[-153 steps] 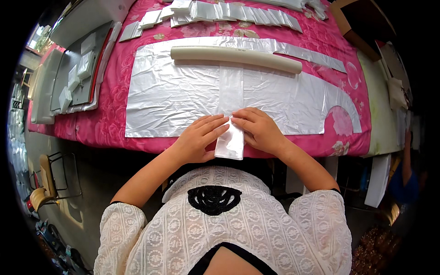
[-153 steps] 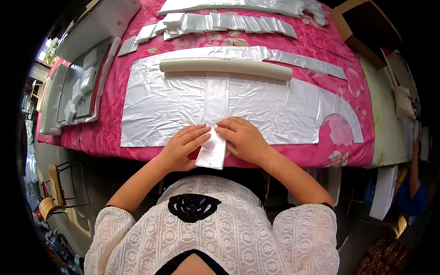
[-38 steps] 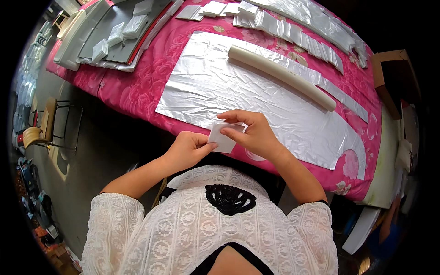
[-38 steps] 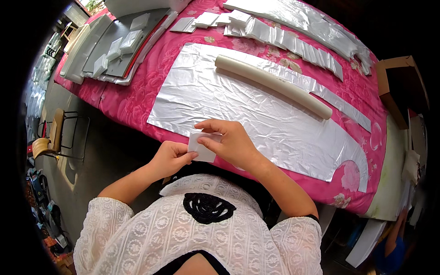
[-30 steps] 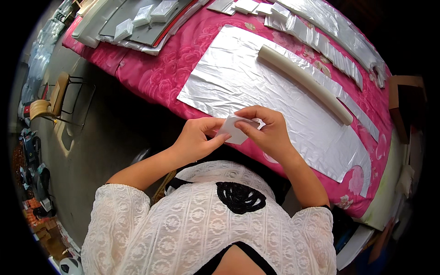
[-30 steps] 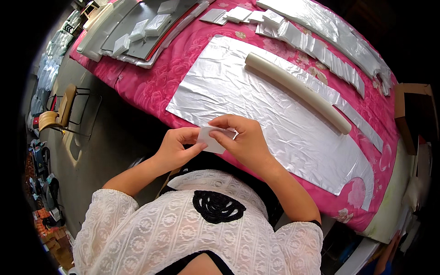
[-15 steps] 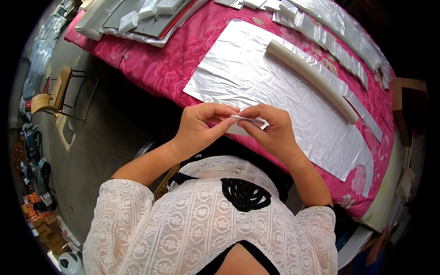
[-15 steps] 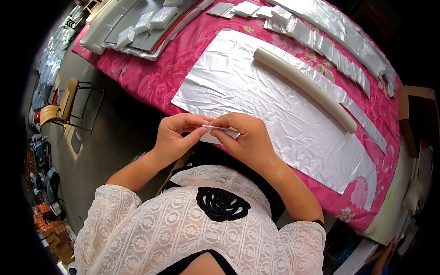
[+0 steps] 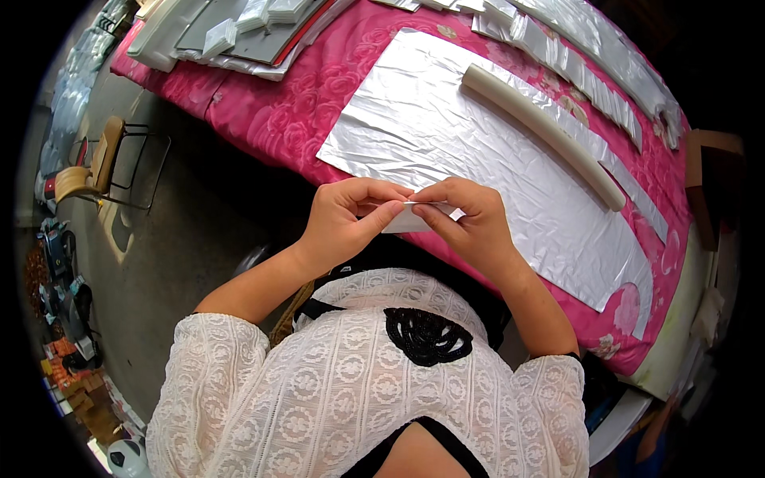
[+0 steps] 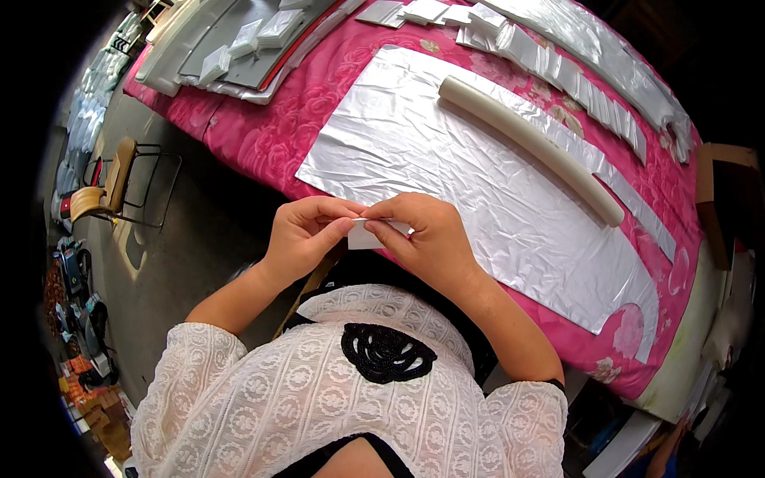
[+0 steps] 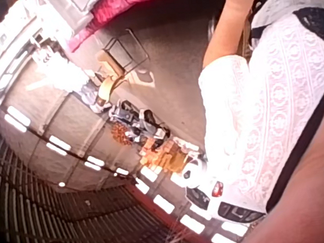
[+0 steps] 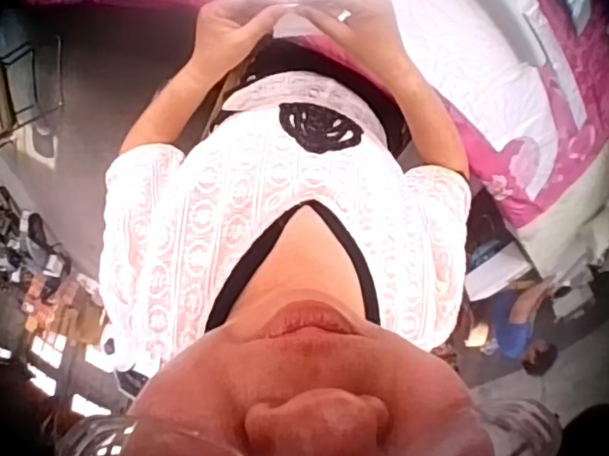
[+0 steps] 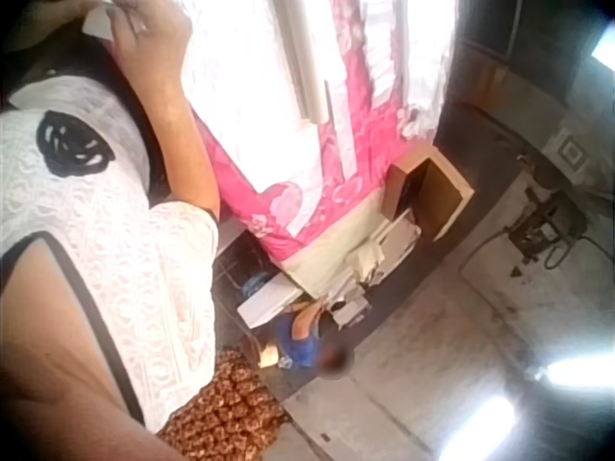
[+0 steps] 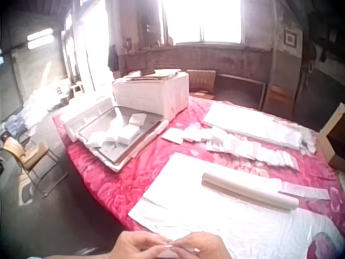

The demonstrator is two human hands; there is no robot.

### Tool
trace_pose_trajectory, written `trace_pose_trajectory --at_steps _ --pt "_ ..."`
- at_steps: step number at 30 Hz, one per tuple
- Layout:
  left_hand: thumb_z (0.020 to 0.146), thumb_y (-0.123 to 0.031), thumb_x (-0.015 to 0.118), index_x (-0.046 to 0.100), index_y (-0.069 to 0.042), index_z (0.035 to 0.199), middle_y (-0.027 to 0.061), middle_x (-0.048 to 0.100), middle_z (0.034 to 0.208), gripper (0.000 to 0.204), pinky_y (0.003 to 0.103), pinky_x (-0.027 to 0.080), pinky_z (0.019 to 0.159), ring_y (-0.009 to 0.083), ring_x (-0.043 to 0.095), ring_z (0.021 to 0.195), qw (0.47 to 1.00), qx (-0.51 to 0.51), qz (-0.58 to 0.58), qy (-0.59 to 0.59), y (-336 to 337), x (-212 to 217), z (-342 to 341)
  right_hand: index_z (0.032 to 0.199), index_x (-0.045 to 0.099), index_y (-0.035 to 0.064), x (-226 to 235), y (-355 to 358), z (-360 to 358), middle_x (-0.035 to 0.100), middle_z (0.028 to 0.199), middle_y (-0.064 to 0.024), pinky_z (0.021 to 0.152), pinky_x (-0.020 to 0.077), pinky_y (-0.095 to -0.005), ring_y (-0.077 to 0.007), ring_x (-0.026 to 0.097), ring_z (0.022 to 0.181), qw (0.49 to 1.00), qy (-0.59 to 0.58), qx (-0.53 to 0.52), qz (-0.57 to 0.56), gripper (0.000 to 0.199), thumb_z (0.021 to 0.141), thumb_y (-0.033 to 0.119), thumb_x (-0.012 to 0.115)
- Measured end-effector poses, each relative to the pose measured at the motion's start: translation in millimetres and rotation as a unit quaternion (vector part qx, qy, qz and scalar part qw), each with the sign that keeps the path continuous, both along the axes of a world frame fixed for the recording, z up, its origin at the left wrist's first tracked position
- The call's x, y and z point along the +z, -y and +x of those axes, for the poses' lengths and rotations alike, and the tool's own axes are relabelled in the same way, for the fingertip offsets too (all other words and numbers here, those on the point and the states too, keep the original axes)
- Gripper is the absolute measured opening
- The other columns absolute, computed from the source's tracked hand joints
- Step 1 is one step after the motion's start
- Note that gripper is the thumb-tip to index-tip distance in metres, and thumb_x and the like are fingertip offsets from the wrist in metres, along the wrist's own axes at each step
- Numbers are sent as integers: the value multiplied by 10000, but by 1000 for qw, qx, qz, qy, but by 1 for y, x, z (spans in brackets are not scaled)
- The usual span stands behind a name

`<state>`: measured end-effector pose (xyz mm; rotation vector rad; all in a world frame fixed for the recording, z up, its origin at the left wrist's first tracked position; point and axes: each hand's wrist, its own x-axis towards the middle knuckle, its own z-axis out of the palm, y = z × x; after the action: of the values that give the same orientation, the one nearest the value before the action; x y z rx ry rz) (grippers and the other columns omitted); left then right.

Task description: The person wraps small white rectangular objects in clear plastic film. They unroll a strip of film, place an object on it, fold the film over, and roll it into a tight cylinder. The wrapped items are placed on a pink tablecloth alongside other completed units.

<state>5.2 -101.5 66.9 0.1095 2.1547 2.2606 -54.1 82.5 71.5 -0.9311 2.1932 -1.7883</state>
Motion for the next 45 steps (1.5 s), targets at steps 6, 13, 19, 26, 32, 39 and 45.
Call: trace_pose_trajectory --at_steps 6,13,19,26,32,39,45 --pt "884 -2 551 597 51 977 138 637 1017 116 279 475 836 150 598 929 1000 11 21 0 0 1 3 835 691 49 4 0 1 652 742 -74 608 459 -286 -193 598 670 1000 9 -8 14 102 749 102 706" --pt "889 -4 546 592 50 978 120 639 989 114 264 477 817 135 597 907 1000 21 -10 -13 -2 2 2 833 695 50 4 -3 0 661 755 -69 602 460 -272 -157 599 681 999 34 -15 16 105 744 103 713" --pt "893 -30 553 593 46 974 118 641 978 118 250 489 769 121 600 861 999 37 4 -5 -2 5 1 872 696 35 0 -11 -3 682 818 -73 628 468 -252 -135 625 748 997 61 -36 2 128 758 92 700" --pt "891 -40 562 594 40 964 122 642 972 112 244 492 748 120 601 847 999 45 13 -13 -5 4 1 881 700 28 -2 -17 -3 689 839 -66 661 471 -252 -123 627 762 993 107 -41 -7 129 760 74 696" --pt "894 -30 551 596 37 938 121 644 965 92 243 489 751 125 601 848 999 51 2 -18 -6 5 1 879 705 34 -2 -20 1 685 833 -71 664 478 -247 -123 626 753 992 119 -35 -35 117 763 43 688" --pt "809 -17 635 400 14 1267 187 491 1266 516 322 433 943 231 528 1132 994 -50 74 -59 -17 2 -15 900 701 32 5 -35 -9 679 822 -53 654 469 -220 -82 597 732 985 139 -58 -86 118 786 29 674" --pt "793 42 627 525 43 1113 95 619 1024 336 265 466 848 138 594 953 996 -69 -6 47 -31 -10 -23 903 699 32 0 -51 -11 677 788 -19 606 441 -203 -39 535 656 977 122 -113 -131 115 801 77 667"
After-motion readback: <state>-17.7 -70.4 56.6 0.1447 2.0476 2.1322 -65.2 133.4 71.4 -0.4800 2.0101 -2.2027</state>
